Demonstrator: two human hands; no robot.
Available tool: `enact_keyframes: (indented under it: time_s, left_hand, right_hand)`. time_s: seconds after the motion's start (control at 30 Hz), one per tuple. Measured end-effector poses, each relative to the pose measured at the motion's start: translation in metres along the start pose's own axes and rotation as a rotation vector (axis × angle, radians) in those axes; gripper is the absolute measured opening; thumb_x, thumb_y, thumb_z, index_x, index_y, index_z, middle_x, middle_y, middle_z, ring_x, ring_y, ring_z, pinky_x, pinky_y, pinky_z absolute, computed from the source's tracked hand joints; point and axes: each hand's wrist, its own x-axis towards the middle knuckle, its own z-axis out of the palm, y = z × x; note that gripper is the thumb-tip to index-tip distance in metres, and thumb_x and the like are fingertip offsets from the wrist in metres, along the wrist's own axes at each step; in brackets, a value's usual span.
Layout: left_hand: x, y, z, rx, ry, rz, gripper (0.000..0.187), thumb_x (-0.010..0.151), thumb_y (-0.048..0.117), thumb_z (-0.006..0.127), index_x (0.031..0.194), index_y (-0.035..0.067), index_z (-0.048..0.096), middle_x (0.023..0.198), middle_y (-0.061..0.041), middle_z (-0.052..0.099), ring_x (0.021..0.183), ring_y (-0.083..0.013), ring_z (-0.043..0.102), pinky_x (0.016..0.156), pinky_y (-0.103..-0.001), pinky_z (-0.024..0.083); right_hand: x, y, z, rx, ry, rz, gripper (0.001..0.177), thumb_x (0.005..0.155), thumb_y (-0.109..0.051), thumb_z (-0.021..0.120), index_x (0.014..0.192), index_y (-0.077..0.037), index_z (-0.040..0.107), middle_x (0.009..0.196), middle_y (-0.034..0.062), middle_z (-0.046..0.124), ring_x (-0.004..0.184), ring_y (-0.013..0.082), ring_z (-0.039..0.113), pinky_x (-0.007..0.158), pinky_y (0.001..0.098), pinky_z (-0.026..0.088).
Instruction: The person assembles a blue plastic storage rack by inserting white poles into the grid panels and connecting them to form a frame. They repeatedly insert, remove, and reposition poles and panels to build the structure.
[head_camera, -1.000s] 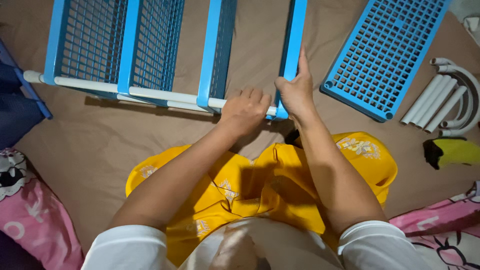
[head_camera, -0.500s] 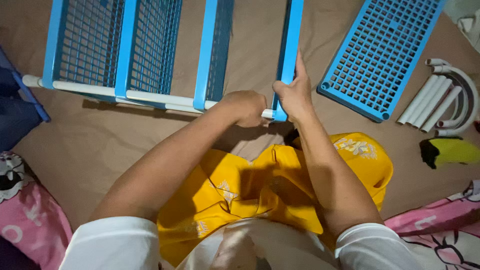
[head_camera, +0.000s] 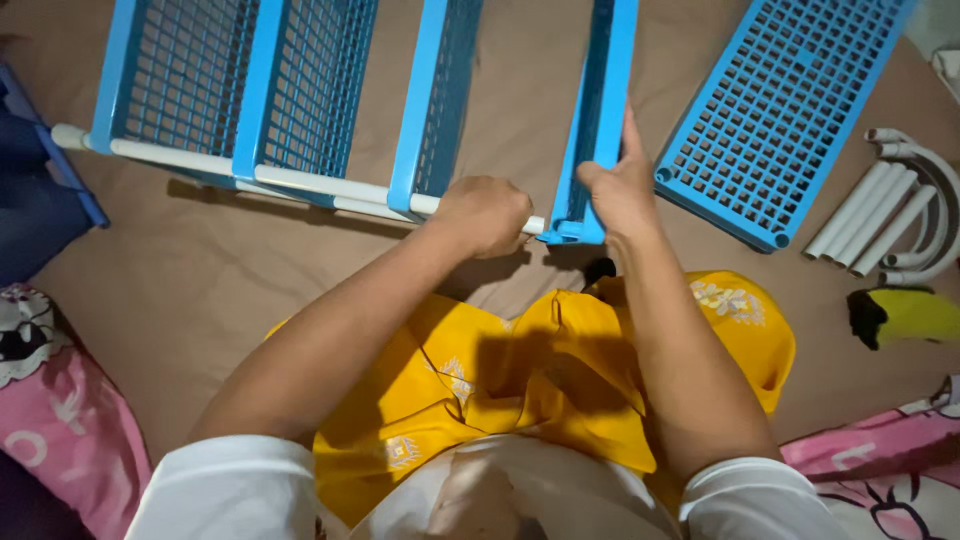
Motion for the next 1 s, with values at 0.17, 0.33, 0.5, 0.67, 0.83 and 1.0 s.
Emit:
enact_keyframes:
  time_s: [0.17,0.33,0.5,0.67,0.83,1.0]
  left_hand:
    - [-0.008,0.009,-0.012,0.055,0.020,-0.036,0.019,0.075,0.026,0.076,0.084,0.010,0.079,0.083,-0.016,0.074,0.080,-0.0372,0.073,0.072,-0.049,0.058]
    - [-0.014,0.004,-0.007,0.061,0.081,-0.050,0.015,0.077,0.025,0.074,0.081,0.011,0.079,0.083,-0.015,0.075,0.079,-0.0358,0.074,0.072,-0.048,0.059]
    - [-0.026,-0.019,-0.005,0.096,0.082,0.007,0.017,0.074,0.026,0.075,0.081,0.012,0.078,0.082,-0.014,0.075,0.077,-0.0353,0.074,0.069,-0.048,0.059]
    - [-0.049,-0.048,-0.005,0.124,0.086,0.025,0.015,0.075,0.029,0.076,0.078,0.014,0.076,0.080,-0.013,0.075,0.077,-0.0347,0.073,0.069,-0.047,0.058]
    - [-0.078,-0.078,0.004,0.130,0.309,0.108,0.015,0.069,0.028,0.076,0.074,0.015,0.073,0.075,-0.009,0.073,0.072,-0.0310,0.072,0.062,-0.045,0.056]
    - [-0.103,-0.104,0.014,0.210,0.483,0.107,0.009,0.073,0.026,0.074,0.074,0.017,0.072,0.073,-0.006,0.070,0.070,-0.0274,0.070,0.065,-0.042,0.054]
  right_hand:
    - [-0.001,0.000,0.004,-0.007,0.021,-0.047,0.093,0.075,0.010,0.059,0.162,-0.011,0.034,0.111,0.0011,0.065,0.086,0.0107,0.063,0.075,0.0245,0.055]
    - [-0.001,0.007,0.030,-0.058,0.083,-0.075,0.093,0.073,0.010,0.060,0.160,-0.009,0.035,0.114,0.0029,0.062,0.083,0.0123,0.058,0.071,0.0258,0.052]
    - [-0.005,0.019,0.041,-0.031,0.084,-0.067,0.092,0.075,0.007,0.063,0.160,-0.007,0.029,0.119,0.0042,0.063,0.089,0.0124,0.061,0.075,0.0250,0.053]
    - [-0.011,0.030,0.064,-0.043,0.115,-0.087,0.090,0.079,0.006,0.066,0.159,-0.004,0.028,0.125,0.0086,0.060,0.099,0.0147,0.061,0.082,0.0268,0.054]
    - [-0.024,0.028,0.097,-0.087,0.059,-0.073,0.095,0.077,0.002,0.068,0.156,-0.003,0.015,0.134,0.0101,0.050,0.100,0.0167,0.064,0.078,0.0293,0.057]
    - [-0.041,0.020,0.123,-0.056,0.041,0.001,0.091,0.082,-0.003,0.065,0.157,-0.001,0.014,0.128,0.0171,0.054,0.098,0.0197,0.063,0.079,0.0320,0.056]
